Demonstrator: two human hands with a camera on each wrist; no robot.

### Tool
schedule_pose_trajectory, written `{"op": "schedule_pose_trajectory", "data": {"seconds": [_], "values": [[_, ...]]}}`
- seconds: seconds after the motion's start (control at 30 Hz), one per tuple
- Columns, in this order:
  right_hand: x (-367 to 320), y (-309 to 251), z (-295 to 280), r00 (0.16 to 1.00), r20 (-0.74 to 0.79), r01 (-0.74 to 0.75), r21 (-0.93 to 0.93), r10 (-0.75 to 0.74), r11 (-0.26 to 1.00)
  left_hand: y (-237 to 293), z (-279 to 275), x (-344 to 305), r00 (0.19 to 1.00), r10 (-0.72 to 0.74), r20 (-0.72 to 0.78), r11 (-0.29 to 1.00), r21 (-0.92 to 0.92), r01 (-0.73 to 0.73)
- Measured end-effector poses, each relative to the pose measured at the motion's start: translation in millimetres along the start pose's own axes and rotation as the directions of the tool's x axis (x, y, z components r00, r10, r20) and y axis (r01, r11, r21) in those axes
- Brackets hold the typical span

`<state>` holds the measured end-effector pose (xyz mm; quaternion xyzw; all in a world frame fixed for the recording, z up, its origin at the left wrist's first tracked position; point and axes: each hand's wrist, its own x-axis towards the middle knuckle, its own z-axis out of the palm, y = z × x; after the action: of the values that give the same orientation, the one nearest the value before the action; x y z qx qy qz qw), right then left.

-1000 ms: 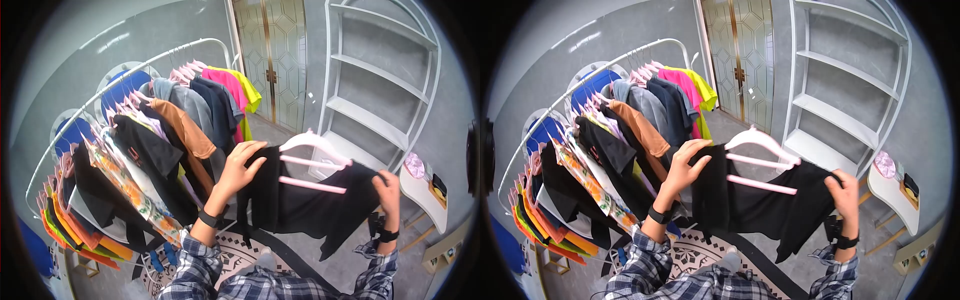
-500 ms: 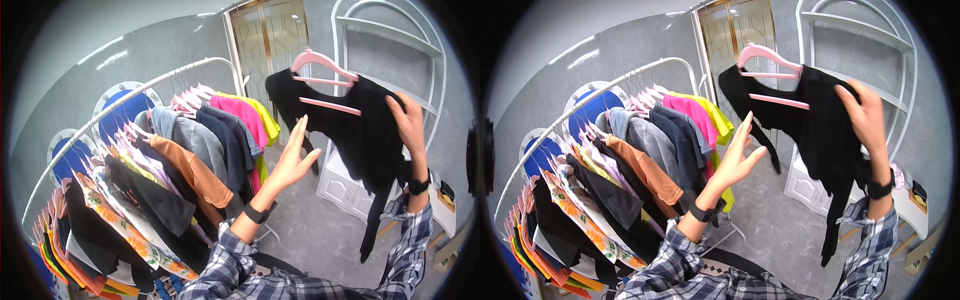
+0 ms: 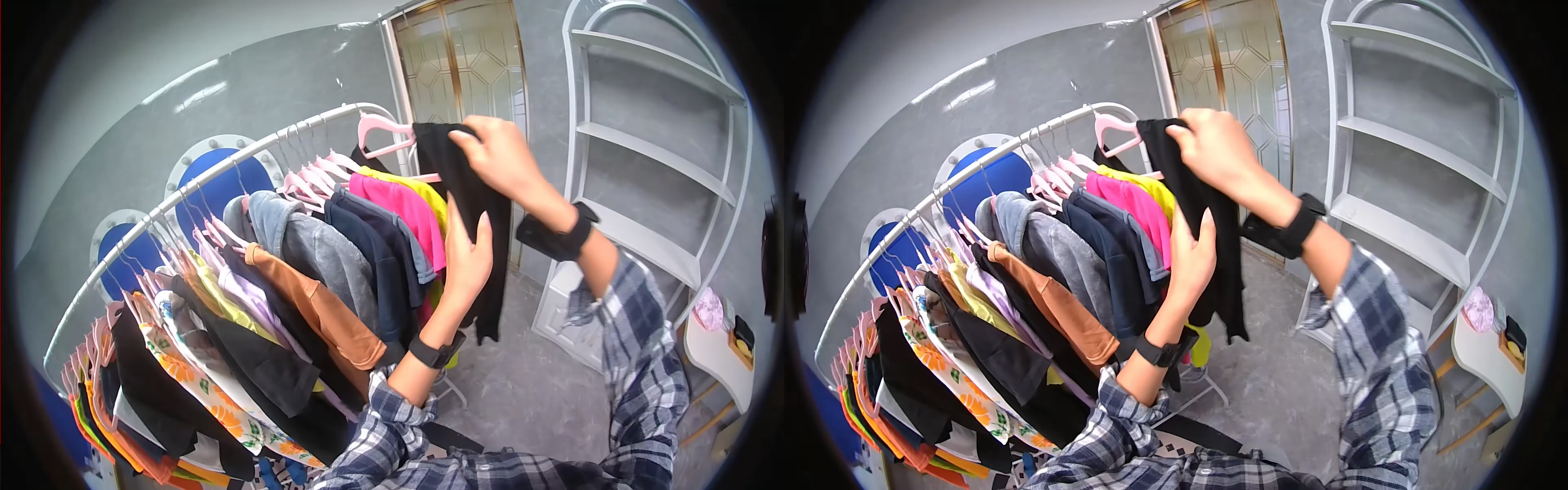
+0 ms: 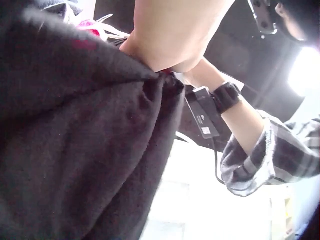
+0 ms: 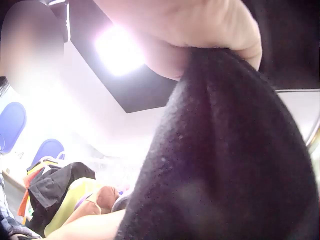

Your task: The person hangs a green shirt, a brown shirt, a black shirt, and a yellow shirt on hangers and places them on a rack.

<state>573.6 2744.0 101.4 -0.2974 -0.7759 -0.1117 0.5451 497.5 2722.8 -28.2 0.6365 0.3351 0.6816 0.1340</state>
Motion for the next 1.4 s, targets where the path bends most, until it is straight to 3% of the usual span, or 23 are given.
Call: {"op": "schedule_pose_trajectory", "data": {"seconds": [0.1,0.17,0.2,0.3,0.37,0.43,0.47,0.63,0.77,0.83,0.93,1.0,1.03,1.07,1.13,1.17,1.23,1.27,1.3,1.33,1.37,1.4], "values": [[14,14,33,0.999,0.039,-0.028,0.003,0.028,1.000,8,-3,-12,0.985,0.139,-0.107,0.974,0.196,-0.116],[18,20,49,0.998,0.049,-0.047,0.080,0.043,0.996,8,-6,-25,0.992,0.087,-0.089,0.952,0.300,-0.056],[22,23,53,0.994,0.080,-0.079,0.078,0.073,0.994,6,-5,-26,0.990,0.086,-0.113,0.967,0.248,-0.056],[25,34,63,0.994,0.092,-0.077,0.162,0.063,0.984,8,5,-35,0.986,0.108,-0.130,0.944,0.325,-0.061],[20,43,62,0.986,0.159,-0.086,0.239,0.048,0.967,11,13,-42,0.982,0.099,-0.163,0.932,0.360,-0.035],[13,51,55,0.927,0.374,-0.089,0.233,-0.005,0.968,14,22,-47,0.976,0.044,-0.213,0.967,0.254,0.012],[8,55,50,0.902,0.432,-0.123,0.262,-0.002,0.957,9,22,-52,0.971,0.057,-0.231,0.953,0.304,0.016],[-20,84,68,0.857,0.515,-0.213,0.352,0.002,0.912,20,32,-74,0.970,-0.029,-0.242,0.915,0.384,0.123],[-60,89,68,0.879,0.473,-0.157,0.412,-0.064,0.898,28,39,-98,0.969,-0.084,-0.233,0.868,0.460,0.186],[-84,83,56,0.974,0.227,-0.130,0.648,-0.027,0.750,34,39,-118,0.967,-0.159,-0.199,0.856,0.460,0.235],[-110,68,16,0.996,0.085,-0.053,0.705,-0.010,0.708,47,32,-156,0.951,-0.294,-0.094,0.858,0.412,0.306],[-138,45,-11,0.991,0.130,-0.116,0.793,0.021,0.598,63,9,-194,0.925,-0.374,0.066,0.817,0.495,0.295],[-158,36,-16,0.977,0.214,-0.195,0.841,0.020,0.505,68,-5,-221,0.847,-0.508,0.159,0.785,0.491,0.379],[-182,22,-26,0.944,0.329,-0.314,0.864,0.031,0.394,78,-17,-248,0.817,-0.512,0.265,0.800,0.493,0.342],[-229,-16,-33,0.847,0.517,-0.486,0.848,-0.127,0.212,97,-44,-320,0.676,-0.690,0.259,0.692,0.510,0.511],[-257,-38,-29,0.771,0.597,-0.585,0.802,-0.224,0.122,111,-55,-357,0.531,-0.824,0.197,0.553,0.480,0.681],[-320,-88,-17,0.467,0.781,-0.792,0.578,-0.415,0.197,146,-78,-439,0.411,-0.912,0.006,0.355,0.515,0.780],[-355,-115,-6,0.288,0.799,-0.814,0.494,-0.528,0.305,148,-88,-505,0.419,-0.893,-0.166,0.285,0.513,0.810],[-398,-141,8,0.183,0.740,-0.740,0.537,-0.647,0.405,158,-99,-565,0.417,-0.855,-0.309,0.214,0.521,0.826],[-453,-163,28,0.100,0.659,-0.610,0.633,-0.746,0.477,186,-102,-599,0.261,-0.843,-0.471,0.009,0.472,0.882],[-520,-177,53,-0.093,0.552,-0.600,0.633,-0.828,0.489,214,-103,-631,0.095,-0.785,-0.613,-0.190,0.382,0.904],[-532,-209,42,-0.337,0.455,-0.325,0.766,-0.824,0.555,237,-97,-673,0.014,-0.686,-0.727,-0.303,0.304,0.903]]}}
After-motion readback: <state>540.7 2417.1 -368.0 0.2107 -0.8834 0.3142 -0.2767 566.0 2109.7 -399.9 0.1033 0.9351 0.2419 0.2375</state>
